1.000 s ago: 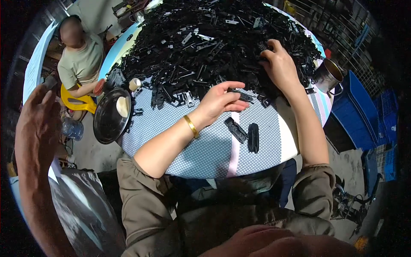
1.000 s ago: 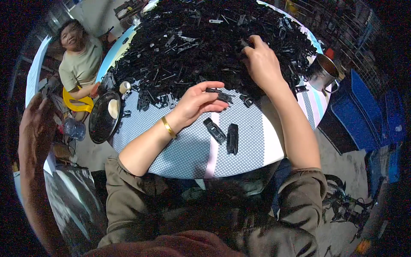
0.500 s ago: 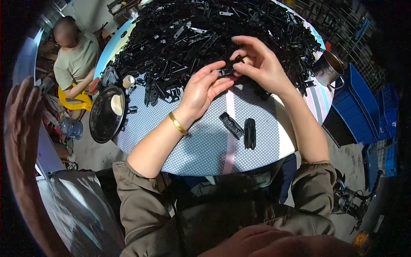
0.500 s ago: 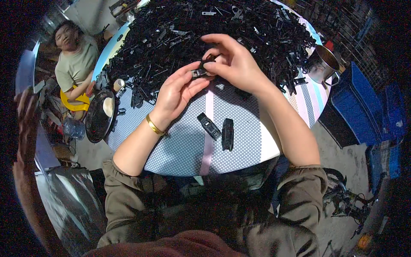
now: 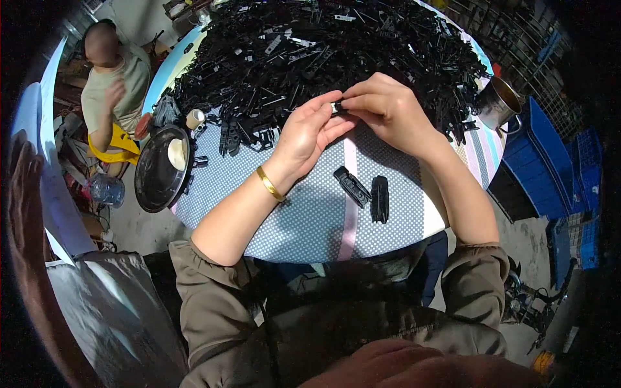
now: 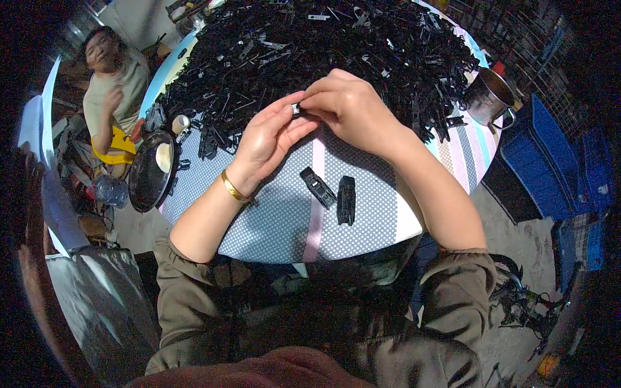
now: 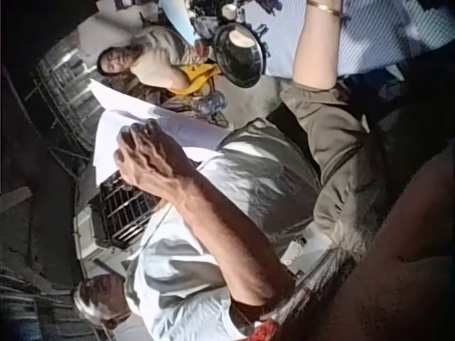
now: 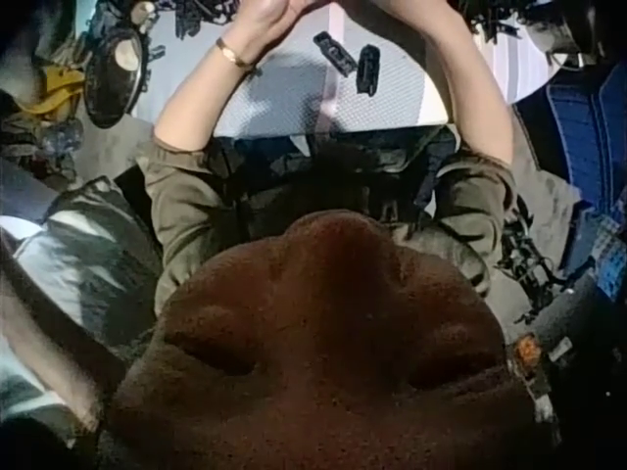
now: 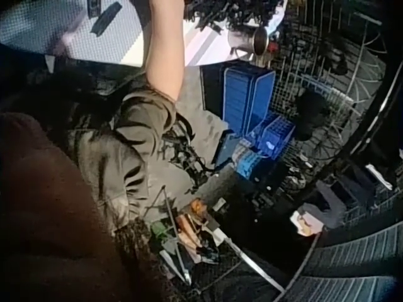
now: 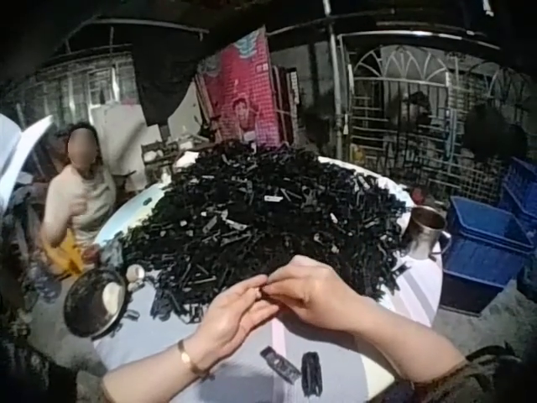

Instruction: Sorting through a large pile of small black plastic parts on a workbench.

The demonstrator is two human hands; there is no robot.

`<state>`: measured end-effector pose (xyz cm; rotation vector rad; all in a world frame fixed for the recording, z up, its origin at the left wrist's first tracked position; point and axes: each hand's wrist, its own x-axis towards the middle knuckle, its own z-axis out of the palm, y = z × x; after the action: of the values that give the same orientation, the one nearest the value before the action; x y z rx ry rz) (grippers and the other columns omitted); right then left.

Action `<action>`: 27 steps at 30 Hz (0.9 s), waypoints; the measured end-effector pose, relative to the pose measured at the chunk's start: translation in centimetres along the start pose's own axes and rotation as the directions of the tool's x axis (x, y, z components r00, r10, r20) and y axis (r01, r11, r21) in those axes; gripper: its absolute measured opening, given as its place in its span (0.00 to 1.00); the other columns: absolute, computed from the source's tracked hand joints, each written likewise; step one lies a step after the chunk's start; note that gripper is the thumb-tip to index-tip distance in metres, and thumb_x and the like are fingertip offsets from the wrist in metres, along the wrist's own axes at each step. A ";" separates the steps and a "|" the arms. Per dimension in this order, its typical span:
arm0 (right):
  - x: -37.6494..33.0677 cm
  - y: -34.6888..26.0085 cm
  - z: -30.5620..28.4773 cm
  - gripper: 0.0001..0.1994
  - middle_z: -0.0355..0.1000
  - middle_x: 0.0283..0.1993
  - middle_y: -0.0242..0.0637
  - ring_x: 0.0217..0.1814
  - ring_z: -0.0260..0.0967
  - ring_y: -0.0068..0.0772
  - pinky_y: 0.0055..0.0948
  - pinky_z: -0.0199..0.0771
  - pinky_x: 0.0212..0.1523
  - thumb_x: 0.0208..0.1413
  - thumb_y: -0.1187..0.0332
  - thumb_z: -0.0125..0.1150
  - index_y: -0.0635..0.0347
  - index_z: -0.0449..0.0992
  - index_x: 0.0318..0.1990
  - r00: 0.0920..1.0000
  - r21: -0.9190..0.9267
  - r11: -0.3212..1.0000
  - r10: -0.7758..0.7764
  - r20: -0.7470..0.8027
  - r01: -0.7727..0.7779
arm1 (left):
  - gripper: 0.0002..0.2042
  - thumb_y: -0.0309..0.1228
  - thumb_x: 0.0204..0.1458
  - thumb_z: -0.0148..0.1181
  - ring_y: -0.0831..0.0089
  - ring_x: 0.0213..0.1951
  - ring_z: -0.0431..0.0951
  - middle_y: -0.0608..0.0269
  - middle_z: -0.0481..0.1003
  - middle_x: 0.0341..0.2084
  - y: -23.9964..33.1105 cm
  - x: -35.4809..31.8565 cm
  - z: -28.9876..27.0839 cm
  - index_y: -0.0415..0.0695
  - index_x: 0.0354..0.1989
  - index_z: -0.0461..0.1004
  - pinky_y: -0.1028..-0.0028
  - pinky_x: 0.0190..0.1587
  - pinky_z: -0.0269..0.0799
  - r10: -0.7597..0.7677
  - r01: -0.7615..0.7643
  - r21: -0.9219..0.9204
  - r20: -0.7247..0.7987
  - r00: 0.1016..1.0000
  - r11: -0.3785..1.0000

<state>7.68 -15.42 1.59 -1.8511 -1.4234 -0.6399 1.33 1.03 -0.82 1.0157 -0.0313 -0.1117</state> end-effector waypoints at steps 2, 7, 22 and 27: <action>-0.2 -0.2 0.0 0.10 0.73 0.35 0.35 0.33 0.67 0.33 0.26 0.70 0.29 0.36 0.78 0.63 0.62 0.77 0.31 1.000 -0.050 0.999 -0.014 0.019 0.015 | 0.17 0.27 0.58 0.37 0.65 0.43 0.72 0.49 0.67 0.43 0.1 0.1 0.0 0.31 0.53 0.55 0.69 0.49 0.70 -0.005 0.006 -0.036 0.020 1.000 0.999; 0.1 -0.6 0.1 0.12 0.73 0.36 0.30 0.38 0.66 0.33 0.27 0.67 0.36 0.36 0.73 0.63 0.56 0.77 0.34 0.986 -0.332 0.930 -0.167 -0.004 0.156 | 0.17 0.28 0.57 0.42 0.71 0.39 0.73 0.54 0.69 0.40 0.7 0.3 -0.5 0.33 0.53 0.58 0.72 0.45 0.73 0.015 -0.010 -0.086 0.060 0.998 0.996; -0.9 0.5 -9.0 0.12 0.73 0.25 0.34 0.29 0.70 0.23 0.23 0.70 0.32 0.37 0.75 0.64 0.60 0.76 0.34 0.584 -0.221 0.804 0.562 0.586 -0.551 | 0.20 0.27 0.56 0.43 0.61 0.41 0.75 0.48 0.70 0.35 0.4 0.1 0.4 0.30 0.55 0.53 0.74 0.42 0.75 -0.035 0.016 0.157 0.115 0.993 0.987; -1.9 -0.7 -5.1 0.16 0.72 0.27 0.34 0.33 0.69 0.37 0.32 0.68 0.38 0.31 0.71 0.65 0.56 0.76 0.34 0.689 -0.494 0.842 0.490 0.535 -0.215 | 0.17 0.26 0.55 0.44 0.58 0.42 0.74 0.40 0.70 0.38 0.5 0.0 0.1 0.33 0.53 0.57 0.69 0.44 0.74 -0.083 0.073 0.133 0.069 0.994 0.988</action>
<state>6.63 -20.40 3.56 -2.7851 -1.3040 -0.0553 1.40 1.22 -0.37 1.1429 -0.0672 -0.2214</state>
